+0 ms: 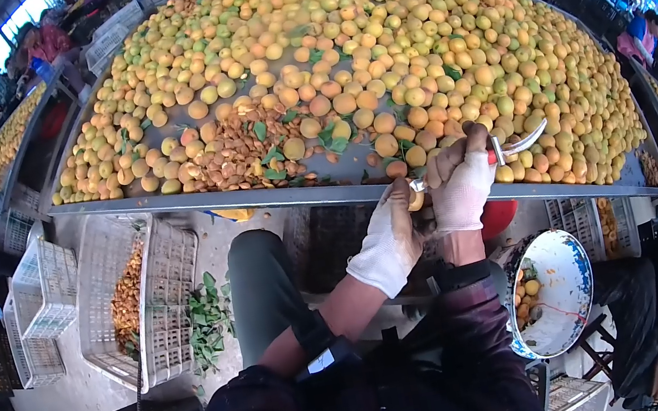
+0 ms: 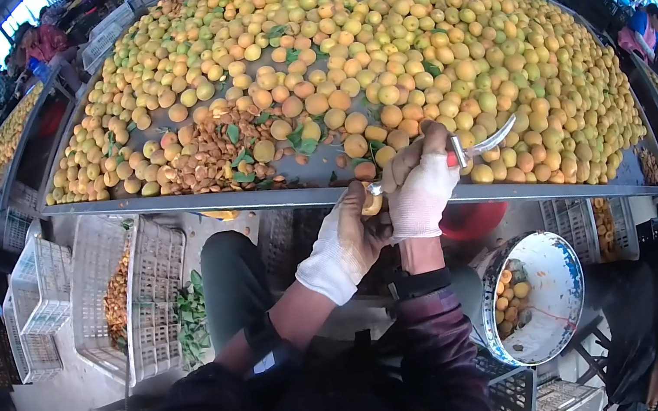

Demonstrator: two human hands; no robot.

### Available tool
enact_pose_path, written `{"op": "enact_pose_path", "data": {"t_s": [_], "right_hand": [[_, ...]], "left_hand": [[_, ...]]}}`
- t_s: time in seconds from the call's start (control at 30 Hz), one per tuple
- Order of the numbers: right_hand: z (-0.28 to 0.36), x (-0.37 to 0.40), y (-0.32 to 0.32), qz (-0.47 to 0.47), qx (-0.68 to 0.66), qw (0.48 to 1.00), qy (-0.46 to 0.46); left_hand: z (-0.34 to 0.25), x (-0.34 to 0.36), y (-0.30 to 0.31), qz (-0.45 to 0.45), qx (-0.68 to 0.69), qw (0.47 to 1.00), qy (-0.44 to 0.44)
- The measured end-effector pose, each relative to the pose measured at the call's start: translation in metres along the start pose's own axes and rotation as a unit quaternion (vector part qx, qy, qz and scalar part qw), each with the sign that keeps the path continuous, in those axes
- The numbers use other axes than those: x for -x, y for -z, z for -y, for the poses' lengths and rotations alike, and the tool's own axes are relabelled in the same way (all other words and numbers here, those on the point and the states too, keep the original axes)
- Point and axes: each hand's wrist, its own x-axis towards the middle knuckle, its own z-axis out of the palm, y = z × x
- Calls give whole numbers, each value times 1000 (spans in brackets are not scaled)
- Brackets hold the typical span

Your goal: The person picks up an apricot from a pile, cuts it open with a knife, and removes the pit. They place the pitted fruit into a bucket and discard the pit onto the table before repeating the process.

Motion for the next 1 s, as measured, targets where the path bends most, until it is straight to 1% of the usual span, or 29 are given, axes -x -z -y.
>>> {"op": "enact_pose_path", "data": {"t_s": [0.03, 0.07, 0.1, 0.17, 0.2, 0.23, 0.27, 0.3, 0.33, 0.37, 0.4, 0.43, 0.47, 0.5, 0.53, 0.57, 0.6, 0.63, 0.67, 0.7, 0.73, 0.77, 0.8, 0.83, 0.87, 0.93, 0.97, 1.0], "right_hand": [[-4, -5, 7, 0, 0, 1000, 0], [-7, -10, 14, 17, -76, 996, -34], [-9, -14, 20, 35, -151, 986, -68], [-8, -17, 27, 25, -143, 987, -63], [-3, -11, 17, 15, -135, 989, -58], [10, 0, 8, 0, -70, 996, -57], [24, 1, 24, 154, 54, 984, -66], [26, 3, 24, 172, 188, 964, -78], [27, 5, 24, 187, 320, 925, -87], [25, 10, 24, 267, 433, 857, -80], [13, 11, 29, 314, 459, 826, -93], [11, 11, 33, 296, 457, 833, -101], [11, 12, 37, 278, 455, 839, -109], [14, 11, 41, 279, 455, 839, -106], [18, 11, 48, 270, 455, 839, -126], [21, 13, 55, 260, 456, 839, -147], [20, 16, 59, 258, 455, 840, -148], [19, 19, 63, 281, 535, 787, -122], [17, 21, 65, 301, 610, 727, -96], [17, 20, 65, 299, 610, 728, -95], [21, 19, 62, 233, 548, 792, -135], [25, 17, 60, 163, 479, 845, -173], [27, 16, 59, 90, 403, 886, -209], [23, 18, 57, 48, 374, 902, -209], [25, 18, 55, 55, 371, 902, -214], [23, 19, 59, 54, 384, 894, -225], [20, 19, 64, 64, 363, 904, -215], [20, 19, 65, 67, 361, 908, -203]], "left_hand": [[-3, -1, 2, -1, -28, 999, 28], [-6, -2, 5, -3, -56, 997, 55], [-10, -4, 9, -4, -56, 997, 55], [-22, -8, 14, 53, 8, 996, 72], [-29, -8, 15, 54, 8, 996, 68], [-37, -7, 16, 65, -48, 996, 27], [-49, -3, 21, 67, -104, 992, -18], [-60, 3, 21, 97, -168, 981, -25], [-65, 8, 14, 96, -165, 981, -29], [-69, 16, 7, 149, -275, 950, -20], [-73, 19, 3, 201, -382, 902, -10], [-78, 17, 8, 233, -425, 874, -27], [-86, 17, 12, 232, -424, 875, -28], [-94, 17, 15, 202, -466, 861, -35], [-103, 14, 16, 172, -507, 844, -41], [-114, 1, 24, 110, -565, 814, -79], [-123, -25, 46, 51, -654, 718, -232], [-134, -39, 53, -13, -705, 648, -288], [-150, -47, 49, -44, -772, 567, -284], [-158, -56, 47, -58, -767, 563, -301], [-163, -67, 44, -72, -762, 559, -320], [-164, -82, 39, -67, -762, 559, -320], [-159, -98, 32, -41, -777, 503, -376], [-153, -114, 25, -17, -786, 444, -430], [-145, -128, 13, -24, -788, 451, -418], [-133, -152, -11, -39, -810, 429, -398], [-127, -170, -16, -36, -810, 429, -397], [-121, -190, -18, -43, -838, 390, -380]]}}
